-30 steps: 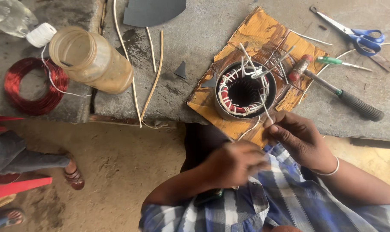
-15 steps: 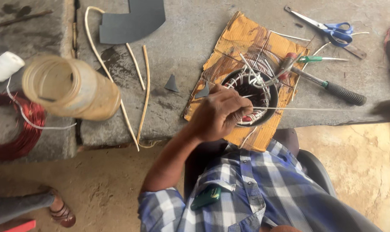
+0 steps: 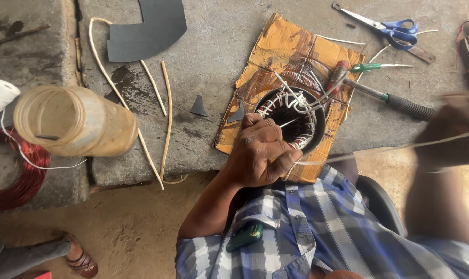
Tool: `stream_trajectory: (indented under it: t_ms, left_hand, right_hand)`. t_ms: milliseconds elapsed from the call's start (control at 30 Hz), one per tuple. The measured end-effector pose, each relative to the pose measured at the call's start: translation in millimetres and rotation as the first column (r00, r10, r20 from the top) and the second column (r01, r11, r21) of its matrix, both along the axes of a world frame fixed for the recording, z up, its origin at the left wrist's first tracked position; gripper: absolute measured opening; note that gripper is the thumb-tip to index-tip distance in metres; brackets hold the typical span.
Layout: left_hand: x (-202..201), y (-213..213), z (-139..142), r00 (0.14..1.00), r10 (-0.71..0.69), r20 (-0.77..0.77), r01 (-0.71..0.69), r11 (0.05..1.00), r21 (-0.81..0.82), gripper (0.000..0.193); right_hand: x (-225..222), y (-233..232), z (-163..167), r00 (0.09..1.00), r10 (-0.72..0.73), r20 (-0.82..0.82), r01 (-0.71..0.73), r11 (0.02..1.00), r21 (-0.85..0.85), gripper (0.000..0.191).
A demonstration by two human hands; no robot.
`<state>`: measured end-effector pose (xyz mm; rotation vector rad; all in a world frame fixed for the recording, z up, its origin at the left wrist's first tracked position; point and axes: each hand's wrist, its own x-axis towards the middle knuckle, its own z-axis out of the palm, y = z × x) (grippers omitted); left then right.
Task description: The person winds insulated copper wire into the slots of a cylindrical motor stator, using a red-handled tool to press the wire into place and adjusting the wire with both hands. The work continues across the clip with repeated insertion and tamping of wire into the stator slots.
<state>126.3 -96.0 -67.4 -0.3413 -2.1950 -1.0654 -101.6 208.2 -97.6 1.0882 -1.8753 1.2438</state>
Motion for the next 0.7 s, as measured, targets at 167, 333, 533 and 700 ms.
stream_trajectory:
  t_ms: [167, 333, 533, 700]
  left_hand:
    - [-3.2, 12.9, 7.1, 0.99, 0.113, 0.081, -0.114, 0.993, 0.014, 0.032]
    - [-5.3, 16.1, 11.4, 0.984, 0.149, 0.097, -0.153, 0.988, 0.034, 0.046]
    - [-7.3, 14.4, 7.9, 0.984, 0.166, 0.072, -0.167, 0.986, 0.018, 0.033]
    - [-8.4, 16.2, 7.0, 0.977, 0.198, 0.079, -0.197, 0.98, -0.016, 0.017]
  right_hand:
    - [60.2, -80.7, 13.7, 0.804, 0.593, 0.045, -0.594, 0.805, 0.012, 0.011]
    - [70.9, -109.7, 27.7, 0.738, 0.673, -0.053, -0.664, 0.738, 0.122, 0.006]
    - [64.3, -92.4, 26.3, 0.706, 0.701, -0.101, -0.677, 0.71, 0.195, 0.011]
    - [64.4, -89.9, 25.7, 0.78, 0.603, -0.17, -0.544, 0.786, 0.292, 0.008]
